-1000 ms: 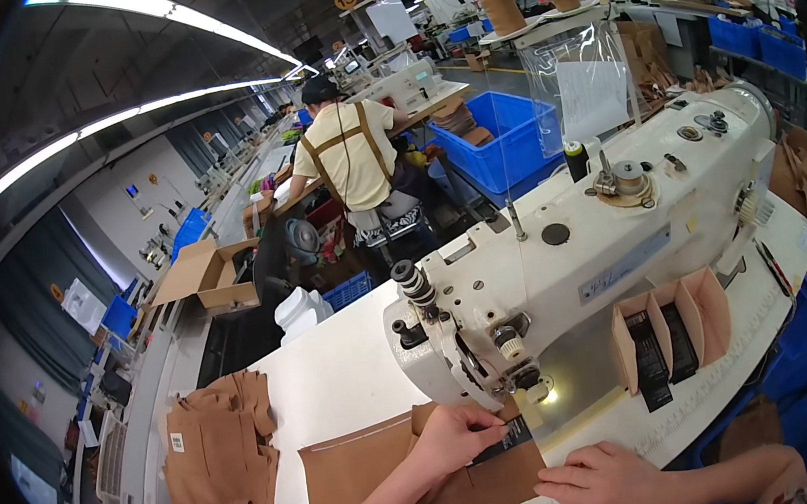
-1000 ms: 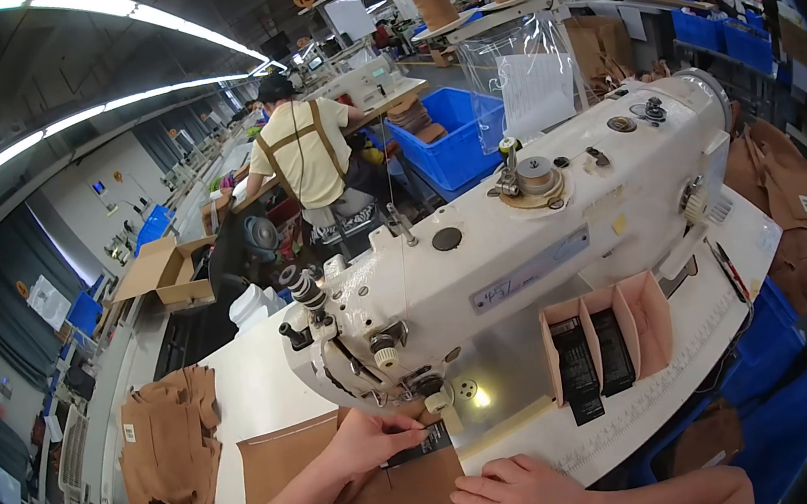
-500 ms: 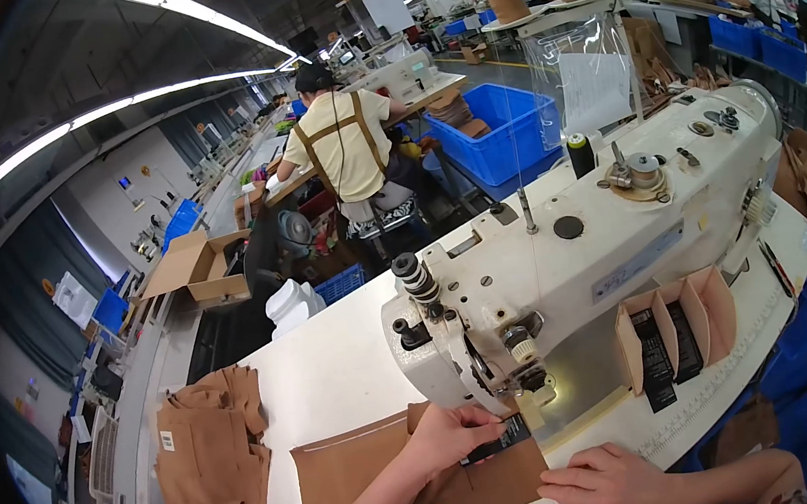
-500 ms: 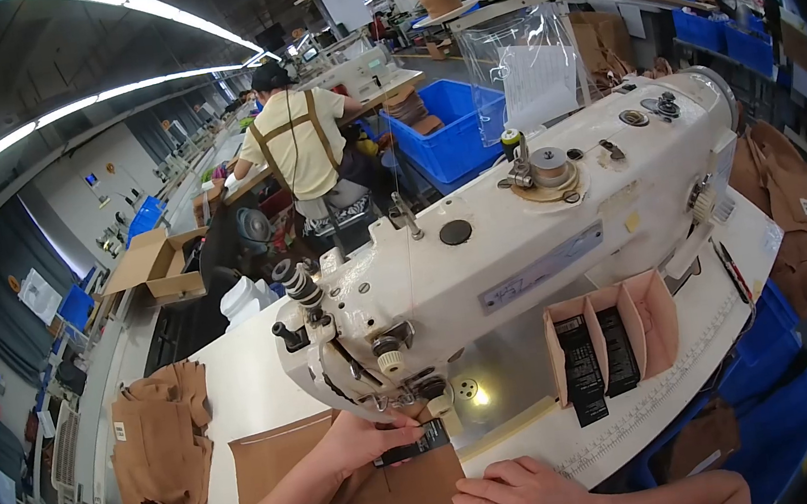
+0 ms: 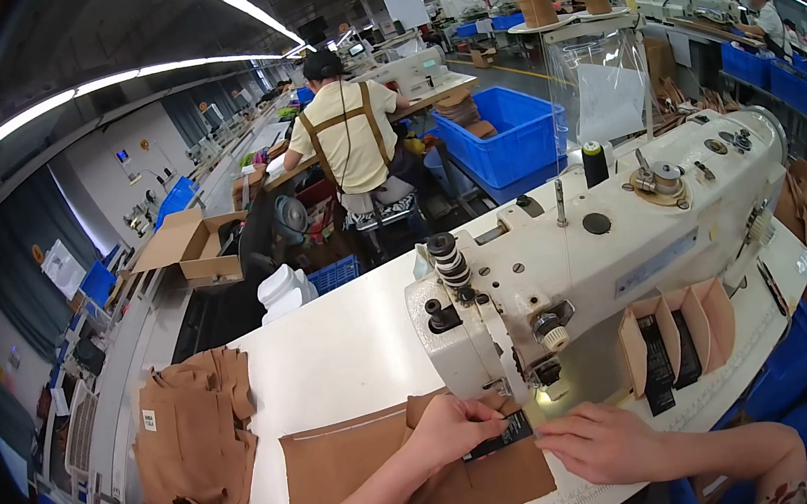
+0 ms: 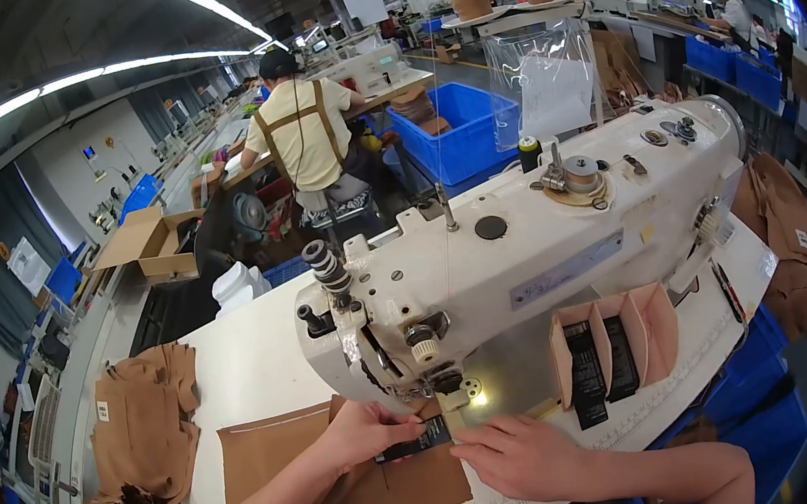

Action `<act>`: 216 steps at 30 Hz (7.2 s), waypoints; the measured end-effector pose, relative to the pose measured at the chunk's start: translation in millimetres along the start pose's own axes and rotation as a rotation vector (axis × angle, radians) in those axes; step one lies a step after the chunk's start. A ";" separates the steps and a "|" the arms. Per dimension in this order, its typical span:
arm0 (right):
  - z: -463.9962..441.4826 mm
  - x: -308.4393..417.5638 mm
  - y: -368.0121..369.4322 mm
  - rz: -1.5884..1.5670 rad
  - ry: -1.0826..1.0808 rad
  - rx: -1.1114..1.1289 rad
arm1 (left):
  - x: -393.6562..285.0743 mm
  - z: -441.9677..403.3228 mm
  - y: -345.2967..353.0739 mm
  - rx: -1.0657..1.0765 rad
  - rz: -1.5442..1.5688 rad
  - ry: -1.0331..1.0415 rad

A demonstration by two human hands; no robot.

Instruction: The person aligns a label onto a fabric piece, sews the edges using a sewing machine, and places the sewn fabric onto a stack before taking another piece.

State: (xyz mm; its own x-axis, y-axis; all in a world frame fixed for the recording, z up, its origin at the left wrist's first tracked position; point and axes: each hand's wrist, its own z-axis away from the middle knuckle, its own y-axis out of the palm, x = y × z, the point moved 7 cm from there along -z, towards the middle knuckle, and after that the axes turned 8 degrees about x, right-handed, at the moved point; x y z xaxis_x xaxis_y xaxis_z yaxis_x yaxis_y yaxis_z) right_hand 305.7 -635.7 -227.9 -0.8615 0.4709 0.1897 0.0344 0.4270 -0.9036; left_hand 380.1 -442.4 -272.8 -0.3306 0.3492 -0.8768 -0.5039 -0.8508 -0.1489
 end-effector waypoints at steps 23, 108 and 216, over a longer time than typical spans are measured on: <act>-23.3 -3.5 12.4 0.018 -0.056 0.008 | -3.9 1.6 -1.3 0.109 0.020 -0.043; -19.1 -9.5 10.8 -0.002 -0.041 0.056 | -2.4 -18.9 -12.2 0.067 -0.091 0.032; -22.6 -30.1 14.0 -0.041 -0.006 0.072 | -17.1 66.0 66.0 -0.365 -1.144 0.832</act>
State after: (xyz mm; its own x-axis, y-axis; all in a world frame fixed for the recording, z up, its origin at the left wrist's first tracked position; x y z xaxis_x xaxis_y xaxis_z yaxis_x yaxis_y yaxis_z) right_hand 343.5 -626.4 -237.6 -0.8644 0.4497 0.2250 -0.0374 0.3888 -0.9206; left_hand 299.8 -478.6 -237.4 0.7145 0.6736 -0.1892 0.0987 -0.3648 -0.9258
